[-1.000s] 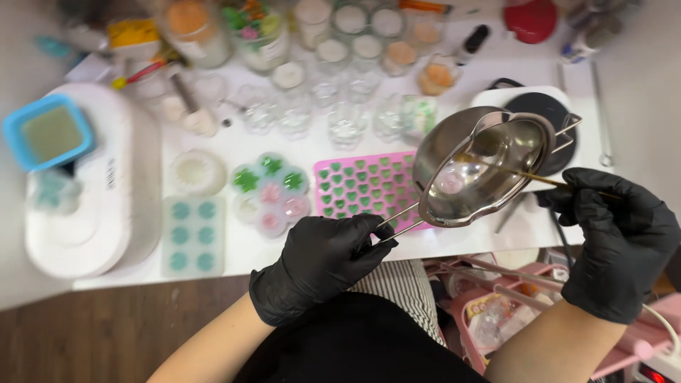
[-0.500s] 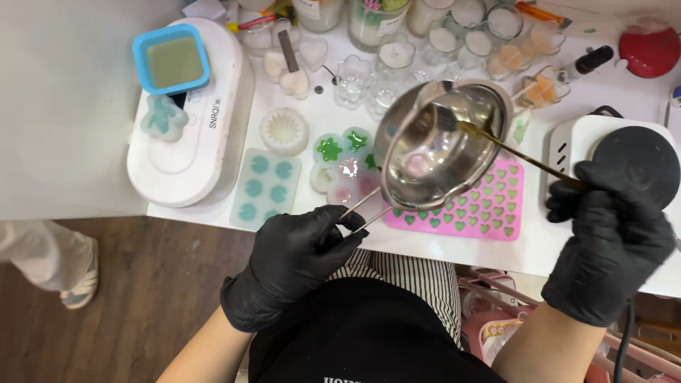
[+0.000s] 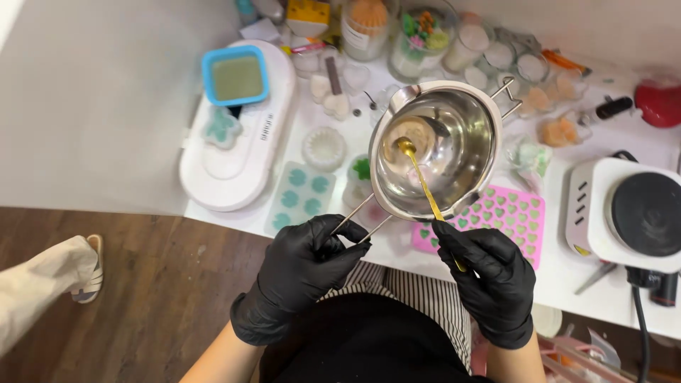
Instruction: Pouring melted wax into silicone molds and cleaning the equipment.
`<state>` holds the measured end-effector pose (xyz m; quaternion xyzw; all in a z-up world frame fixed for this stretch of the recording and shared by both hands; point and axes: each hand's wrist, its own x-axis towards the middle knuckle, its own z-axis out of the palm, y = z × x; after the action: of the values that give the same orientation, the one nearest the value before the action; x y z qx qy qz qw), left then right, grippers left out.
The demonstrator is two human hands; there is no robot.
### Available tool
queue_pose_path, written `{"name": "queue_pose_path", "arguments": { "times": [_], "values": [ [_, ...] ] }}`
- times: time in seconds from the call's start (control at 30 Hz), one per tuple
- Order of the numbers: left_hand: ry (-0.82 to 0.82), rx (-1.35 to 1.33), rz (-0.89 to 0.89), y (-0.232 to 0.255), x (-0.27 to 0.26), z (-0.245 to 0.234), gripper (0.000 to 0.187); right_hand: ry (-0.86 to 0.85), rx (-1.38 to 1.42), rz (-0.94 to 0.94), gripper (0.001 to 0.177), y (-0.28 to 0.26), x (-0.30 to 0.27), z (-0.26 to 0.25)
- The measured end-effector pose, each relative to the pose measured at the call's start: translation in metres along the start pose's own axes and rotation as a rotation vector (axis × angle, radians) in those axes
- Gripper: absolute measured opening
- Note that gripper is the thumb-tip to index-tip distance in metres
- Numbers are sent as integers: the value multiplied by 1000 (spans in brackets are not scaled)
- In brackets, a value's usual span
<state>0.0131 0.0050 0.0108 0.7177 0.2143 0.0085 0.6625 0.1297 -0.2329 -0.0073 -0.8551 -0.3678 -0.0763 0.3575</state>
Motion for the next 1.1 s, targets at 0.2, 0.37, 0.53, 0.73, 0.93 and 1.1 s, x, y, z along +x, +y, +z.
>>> {"name": "queue_pose_path", "arguments": {
  "times": [0.2, 0.37, 0.53, 0.73, 0.93, 1.1],
  "values": [
    [16, -303, -193, 0, -14, -33, 13, 28, 137, 64, 54, -27, 14, 13],
    [129, -276, -199, 16, -24, -78, 15, 22, 198, -30, 39, -17, 16, 34],
    [211, -194, -145, 57, -30, -126, 15, -225, 70, -225, 36, -63, 64, 62],
    [265, -86, 54, 89, -28, -157, 15, -310, 177, -378, 46, -109, 112, 118],
    [269, -115, 25, 95, -27, -157, 15, -229, 23, -389, 67, -116, 133, 185],
    [277, -142, 39, 91, -26, -156, 18, -228, -137, -312, 67, -118, 144, 199]
  ]
}}
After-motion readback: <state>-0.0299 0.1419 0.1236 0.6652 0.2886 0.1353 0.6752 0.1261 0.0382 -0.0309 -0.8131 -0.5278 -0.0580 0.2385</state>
